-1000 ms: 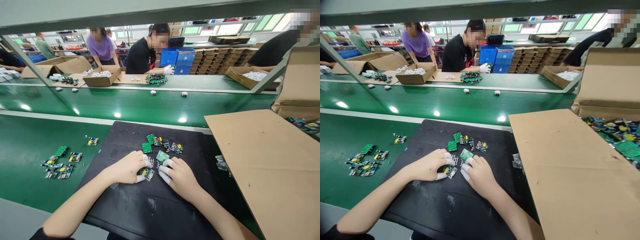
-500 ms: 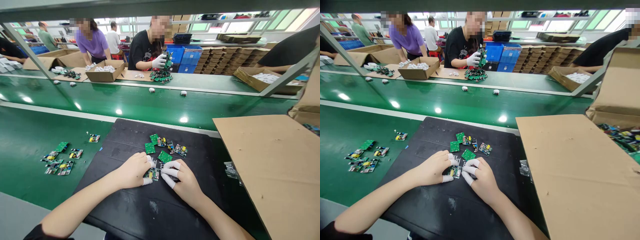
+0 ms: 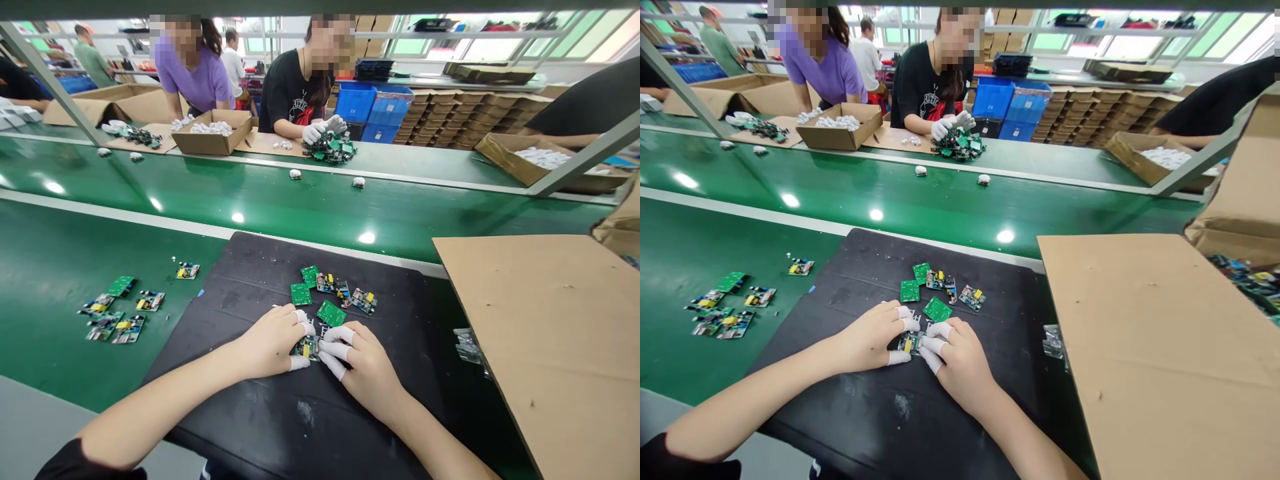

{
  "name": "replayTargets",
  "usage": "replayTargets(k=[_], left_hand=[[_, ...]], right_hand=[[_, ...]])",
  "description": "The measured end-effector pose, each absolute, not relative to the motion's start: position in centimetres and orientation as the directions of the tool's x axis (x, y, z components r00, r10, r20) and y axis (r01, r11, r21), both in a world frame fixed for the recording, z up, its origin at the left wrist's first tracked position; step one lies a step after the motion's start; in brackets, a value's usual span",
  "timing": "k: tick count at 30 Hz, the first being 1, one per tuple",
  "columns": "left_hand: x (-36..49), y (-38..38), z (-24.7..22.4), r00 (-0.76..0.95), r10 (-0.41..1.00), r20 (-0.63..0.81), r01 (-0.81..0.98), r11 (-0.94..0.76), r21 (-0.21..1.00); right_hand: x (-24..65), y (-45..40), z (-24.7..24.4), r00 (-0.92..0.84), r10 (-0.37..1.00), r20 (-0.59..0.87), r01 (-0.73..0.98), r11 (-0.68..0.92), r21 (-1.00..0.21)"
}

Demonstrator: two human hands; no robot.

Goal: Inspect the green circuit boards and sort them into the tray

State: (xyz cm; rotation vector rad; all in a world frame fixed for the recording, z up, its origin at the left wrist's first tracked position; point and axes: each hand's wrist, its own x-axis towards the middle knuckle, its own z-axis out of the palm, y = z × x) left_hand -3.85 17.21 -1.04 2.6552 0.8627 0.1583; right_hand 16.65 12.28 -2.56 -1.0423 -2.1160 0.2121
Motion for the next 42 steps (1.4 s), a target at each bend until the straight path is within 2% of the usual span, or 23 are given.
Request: replayTargets(k=[6, 13, 16, 20, 25, 28, 30, 35, 37, 42], left_hand=[[-3.7, 17.2, -0.8, 0.809, 0.588, -0.009, 0.553, -0.756, 0.351], [-3.6, 17.2, -0.3, 0.807, 0.588, -0.046, 0.565, -0.748, 0.347], [-3.6, 17.2, -0.2, 0.814, 0.580, -0.039, 0.557, -0.758, 0.339], [-3.6, 17.1, -0.3, 0.819, 0.573, -0.017, 0.543, -0.766, 0.343], [-3.7, 17.2, -0.4, 0.818, 0.575, 0.006, 0.541, -0.772, 0.334], [-3.7, 17.2, -0.3, 0.818, 0.574, 0.015, 0.535, -0.772, 0.342], [-3.6, 17.2, -0.2, 0.818, 0.575, 0.012, 0.536, -0.770, 0.347], [-3.7, 17.2, -0.1, 0.817, 0.577, -0.005, 0.544, -0.767, 0.339], [-3.7, 17.2, -0.1, 0.820, 0.573, 0.002, 0.539, -0.772, 0.337], [-3.6, 17.1, 0.2, 0.812, 0.583, -0.019, 0.554, -0.762, 0.335]], right_hand=[[16.9, 12.2, -2.6, -0.449, 0.719, 0.530, 0.626, 0.677, -0.388], [16.7, 12.5, -2.7, -0.277, 0.803, 0.527, 0.557, 0.581, -0.593], [16.8, 12.3, -2.8, -0.198, 0.821, 0.536, 0.550, 0.546, -0.632], [16.9, 12.1, -2.7, -0.214, 0.804, 0.555, 0.564, 0.566, -0.602], [16.7, 12.2, -2.7, -0.371, 0.730, 0.574, 0.565, 0.668, -0.484], [16.5, 12.1, -2.8, -0.404, 0.710, 0.576, 0.590, 0.684, -0.429], [16.5, 12.0, -2.9, -0.381, 0.735, 0.561, 0.598, 0.659, -0.456], [16.6, 12.1, -2.7, -0.211, 0.807, 0.551, 0.542, 0.566, -0.621], [16.6, 12.1, -2.7, -0.233, 0.798, 0.555, 0.537, 0.581, -0.611], [16.6, 12.0, -2.9, -0.377, 0.758, 0.533, 0.589, 0.640, -0.493]])
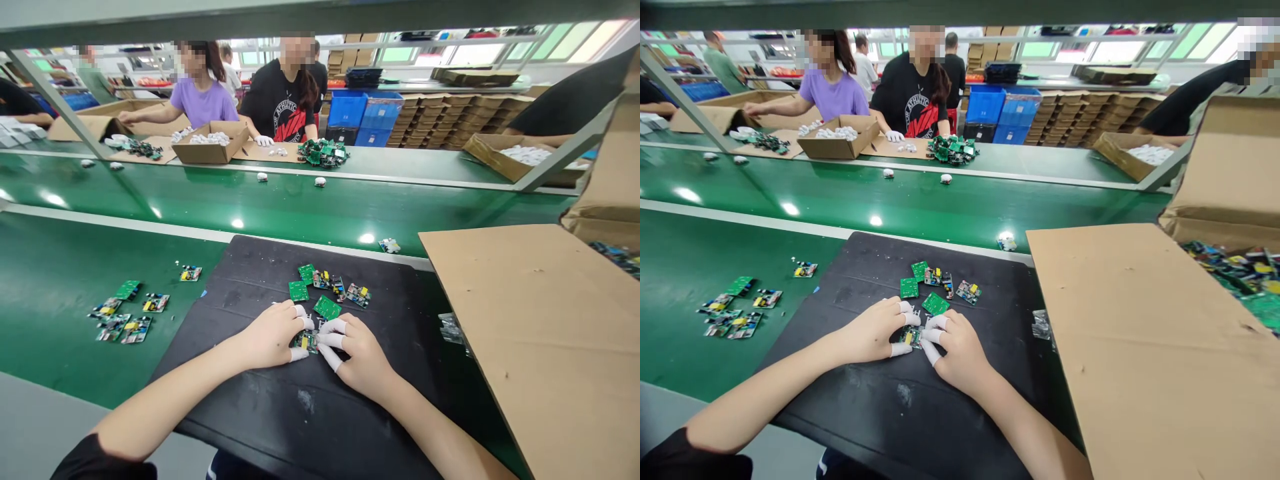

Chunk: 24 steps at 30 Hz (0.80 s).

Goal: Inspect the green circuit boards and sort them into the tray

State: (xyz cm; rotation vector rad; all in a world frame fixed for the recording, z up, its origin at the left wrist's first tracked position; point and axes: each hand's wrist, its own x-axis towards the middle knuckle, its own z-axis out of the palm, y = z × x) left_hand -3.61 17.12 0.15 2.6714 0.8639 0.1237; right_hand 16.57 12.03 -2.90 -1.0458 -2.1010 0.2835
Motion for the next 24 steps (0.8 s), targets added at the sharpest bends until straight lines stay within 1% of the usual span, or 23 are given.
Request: replayTargets(k=[2, 5, 7, 9, 12, 14, 16, 20, 22, 24], left_hand=[[-3.58, 17.11, 0.19, 0.812, 0.582, -0.028, 0.556, -0.758, 0.341], [-3.56, 17.14, 0.19, 0.813, 0.581, -0.037, 0.556, -0.757, 0.344], [-3.56, 17.16, 0.18, 0.813, 0.581, -0.039, 0.558, -0.757, 0.340], [-3.57, 17.17, 0.20, 0.816, 0.576, -0.035, 0.552, -0.762, 0.337], [-3.59, 17.13, 0.27, 0.819, 0.574, -0.025, 0.548, -0.766, 0.336], [-3.59, 17.10, 0.34, 0.816, 0.578, -0.021, 0.550, -0.764, 0.337], [-3.57, 17.07, 0.38, 0.814, 0.580, -0.019, 0.551, -0.763, 0.339], [-3.51, 17.05, 0.32, 0.819, 0.574, -0.014, 0.546, -0.772, 0.325], [-3.53, 17.08, 0.28, 0.825, 0.565, 0.006, 0.534, -0.784, 0.316], [-3.64, 17.13, 0.37, 0.829, 0.557, 0.052, 0.516, -0.798, 0.313]], right_hand=[[16.64, 12.04, -2.91, -0.378, 0.765, 0.521, 0.592, 0.632, -0.500], [16.79, 12.09, -2.82, -0.277, 0.802, 0.530, 0.551, 0.584, -0.596], [16.82, 12.10, -2.74, -0.216, 0.810, 0.545, 0.517, 0.568, -0.640], [16.74, 12.08, -2.68, -0.235, 0.798, 0.555, 0.510, 0.587, -0.629], [16.53, 12.01, -2.62, -0.330, 0.768, 0.548, 0.549, 0.629, -0.551], [16.47, 12.00, -2.56, -0.358, 0.761, 0.541, 0.571, 0.637, -0.519], [16.53, 12.03, -2.47, -0.326, 0.771, 0.547, 0.562, 0.623, -0.544], [16.79, 12.10, -2.29, -0.168, 0.802, 0.573, 0.529, 0.564, -0.634], [16.87, 12.07, -2.19, -0.160, 0.800, 0.578, 0.553, 0.558, -0.619], [16.92, 12.02, -2.07, -0.184, 0.796, 0.577, 0.604, 0.555, -0.573]])
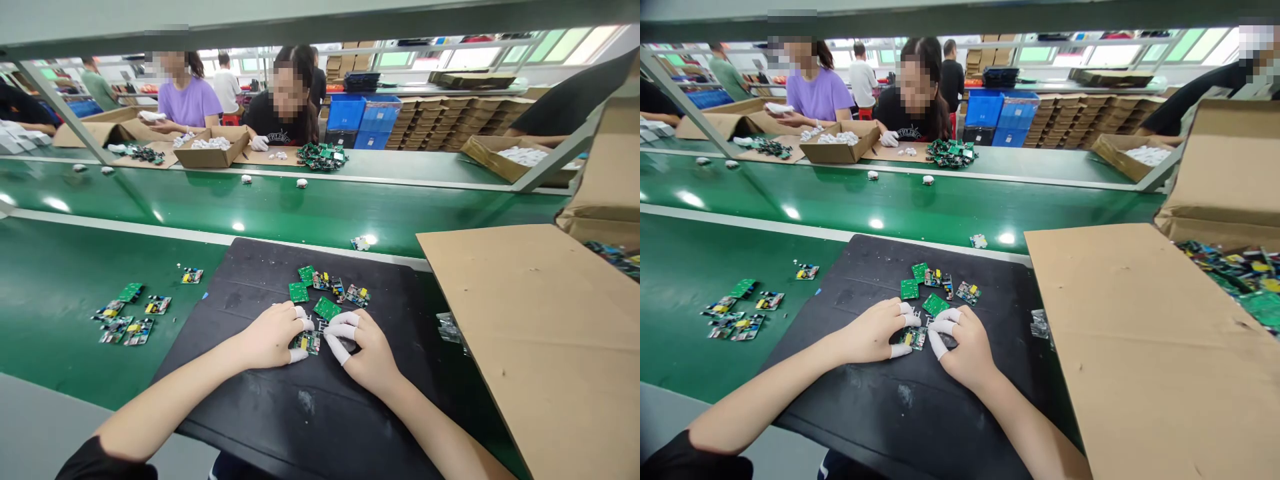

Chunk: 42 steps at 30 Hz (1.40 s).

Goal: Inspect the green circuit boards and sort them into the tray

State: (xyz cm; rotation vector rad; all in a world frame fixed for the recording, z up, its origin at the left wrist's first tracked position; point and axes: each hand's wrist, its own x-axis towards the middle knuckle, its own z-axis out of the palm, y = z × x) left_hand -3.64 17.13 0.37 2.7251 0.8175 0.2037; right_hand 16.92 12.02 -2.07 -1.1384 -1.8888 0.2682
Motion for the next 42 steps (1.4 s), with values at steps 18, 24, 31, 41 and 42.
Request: replayTargets(k=[18, 24, 31, 41, 42], left_hand=[[-3.4, 15.4, 1.1, 0.639, 0.259, 0.724, 0.370, -0.929, 0.006], [-3.4, 15.0, 0.6, 0.621, 0.237, 0.747, 0.377, -0.926, -0.020], [-3.7, 15.2, 0.5, 0.638, 0.301, 0.709, 0.209, -0.954, 0.217], [-3.0, 15.0, 0.8, 0.663, 0.322, 0.676, -0.034, -0.889, 0.457], [-3.0, 15.0, 0.8, 0.663, 0.320, 0.677, -0.039, -0.888, 0.458]], right_hand=[[16.3, 10.2, -0.9, -0.162, 0.934, 0.319, 0.233, 0.350, -0.907], [16.1, 10.2, -0.8, -0.192, 0.940, 0.282, 0.154, 0.312, -0.937], [16.1, 9.9, -0.5, -0.293, 0.950, 0.104, -0.073, 0.086, -0.994], [15.7, 9.9, 0.1, -0.323, 0.941, 0.102, 0.010, 0.111, -0.994], [15.7, 9.9, 0.0, -0.314, 0.944, 0.104, 0.019, 0.116, -0.993]])
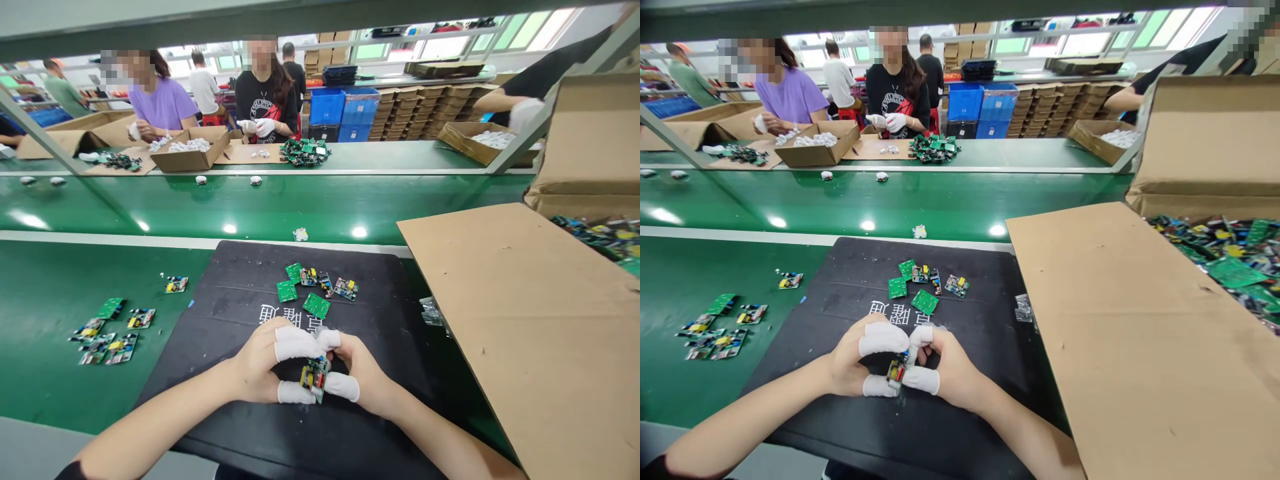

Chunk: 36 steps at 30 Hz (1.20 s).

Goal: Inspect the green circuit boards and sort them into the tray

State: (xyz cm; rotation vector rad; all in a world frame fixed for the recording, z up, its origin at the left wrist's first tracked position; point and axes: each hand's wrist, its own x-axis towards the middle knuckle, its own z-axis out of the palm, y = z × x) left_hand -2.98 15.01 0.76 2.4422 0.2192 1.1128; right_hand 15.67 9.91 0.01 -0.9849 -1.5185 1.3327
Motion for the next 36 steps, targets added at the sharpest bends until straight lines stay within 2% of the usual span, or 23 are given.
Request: replayTargets(k=[7, 11, 13, 17, 19, 23, 25, 27, 36], left_hand=[[-2.9, 14.9, 0.8, 0.652, 0.332, 0.682, -0.024, -0.890, 0.455], [-3.0, 14.9, 1.3, 0.573, 0.434, 0.695, 0.057, -0.867, 0.494], [-3.3, 15.1, 1.4, 0.519, 0.535, 0.667, 0.150, -0.825, 0.545], [-3.5, 16.0, 1.1, 0.400, 0.758, 0.515, 0.414, -0.651, 0.636], [-3.5, 16.5, 0.7, 0.388, 0.802, 0.454, 0.522, -0.597, 0.609], [-3.4, 16.9, 0.0, 0.489, 0.776, 0.397, 0.628, -0.630, 0.457], [-3.3, 16.8, -0.3, 0.537, 0.751, 0.385, 0.637, -0.660, 0.398], [-3.3, 16.7, -0.6, 0.558, 0.737, 0.381, 0.639, -0.674, 0.370], [-3.3, 16.6, -1.0, 0.584, 0.735, 0.345, 0.638, -0.679, 0.363]], right_hand=[[15.5, 9.8, 0.3, -0.275, 0.947, 0.164, 0.048, 0.184, -0.982], [16.5, 10.1, 0.6, -0.177, 0.943, 0.282, 0.284, 0.323, -0.903], [17.1, 10.5, 0.5, -0.113, 0.912, 0.394, 0.487, 0.397, -0.778], [17.7, 11.1, -0.2, -0.152, 0.797, 0.585, 0.823, 0.430, -0.372], [17.5, 10.9, -0.5, -0.168, 0.786, 0.596, 0.905, 0.362, -0.223], [16.7, 10.1, -0.5, -0.091, 0.873, 0.480, 0.990, 0.133, -0.055], [16.4, 10.0, -0.5, -0.068, 0.910, 0.409, 0.996, 0.086, -0.025], [16.2, 10.0, -0.5, -0.089, 0.931, 0.354, 0.994, 0.107, -0.031], [16.3, 9.7, -0.6, -0.156, 0.954, 0.255, 0.965, 0.202, -0.166]])
